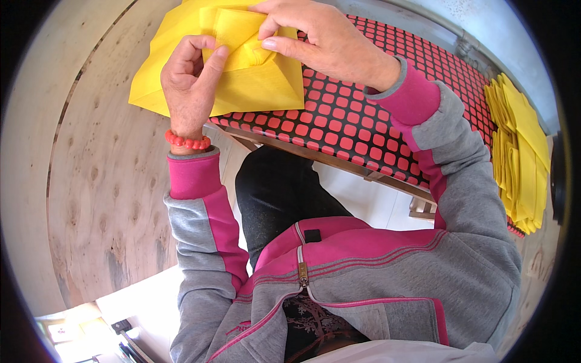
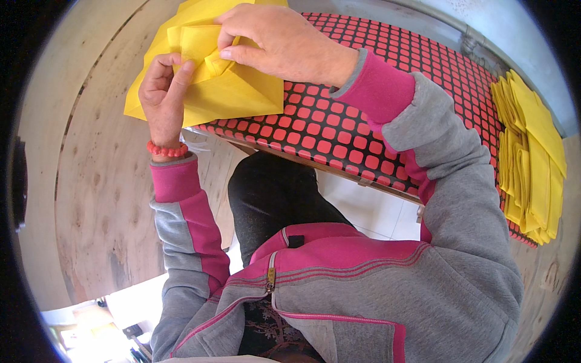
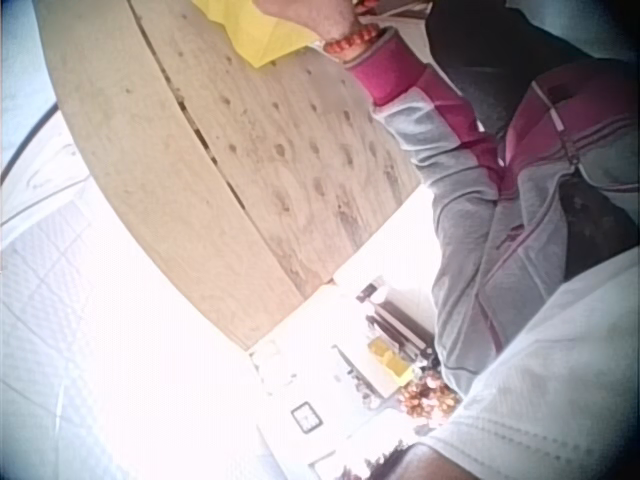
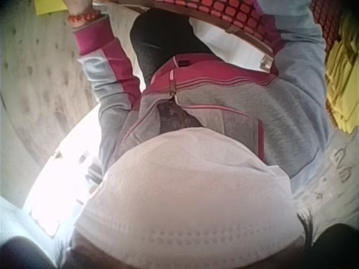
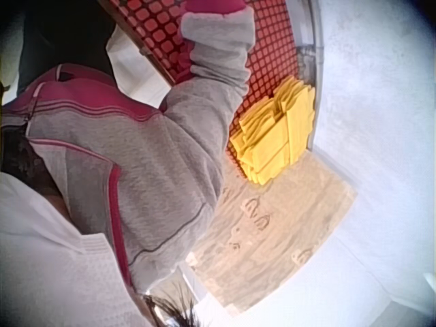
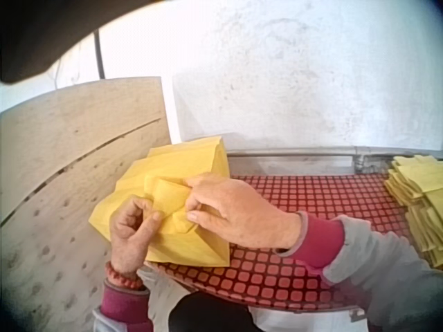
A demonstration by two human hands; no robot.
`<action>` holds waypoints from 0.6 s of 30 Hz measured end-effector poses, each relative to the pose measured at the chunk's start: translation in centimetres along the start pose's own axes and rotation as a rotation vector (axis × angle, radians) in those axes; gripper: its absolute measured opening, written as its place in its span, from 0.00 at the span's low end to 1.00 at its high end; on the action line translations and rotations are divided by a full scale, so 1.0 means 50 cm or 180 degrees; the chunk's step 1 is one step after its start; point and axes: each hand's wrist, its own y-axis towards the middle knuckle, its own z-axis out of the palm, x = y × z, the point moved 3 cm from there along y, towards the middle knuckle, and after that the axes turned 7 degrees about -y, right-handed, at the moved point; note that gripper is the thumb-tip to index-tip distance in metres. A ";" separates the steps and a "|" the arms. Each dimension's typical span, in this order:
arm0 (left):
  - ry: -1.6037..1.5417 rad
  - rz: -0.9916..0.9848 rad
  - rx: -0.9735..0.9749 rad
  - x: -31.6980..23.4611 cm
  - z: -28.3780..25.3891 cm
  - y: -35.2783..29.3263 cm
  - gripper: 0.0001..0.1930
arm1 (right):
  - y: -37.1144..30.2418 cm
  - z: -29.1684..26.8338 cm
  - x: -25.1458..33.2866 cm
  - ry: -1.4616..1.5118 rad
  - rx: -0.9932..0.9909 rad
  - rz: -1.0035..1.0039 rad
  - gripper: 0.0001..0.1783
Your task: The person folds yellow paper sheets on a patterned table. They fold the paper in half, then fold the edges inward to create a smaller rectangle, and place the finished piece on a growing stack.
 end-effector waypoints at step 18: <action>-0.0046 0.0043 0.0527 -0.023 0.005 -0.010 0.05 | -0.006 0.002 -0.003 0.0467 -0.0083 0.0344 0.08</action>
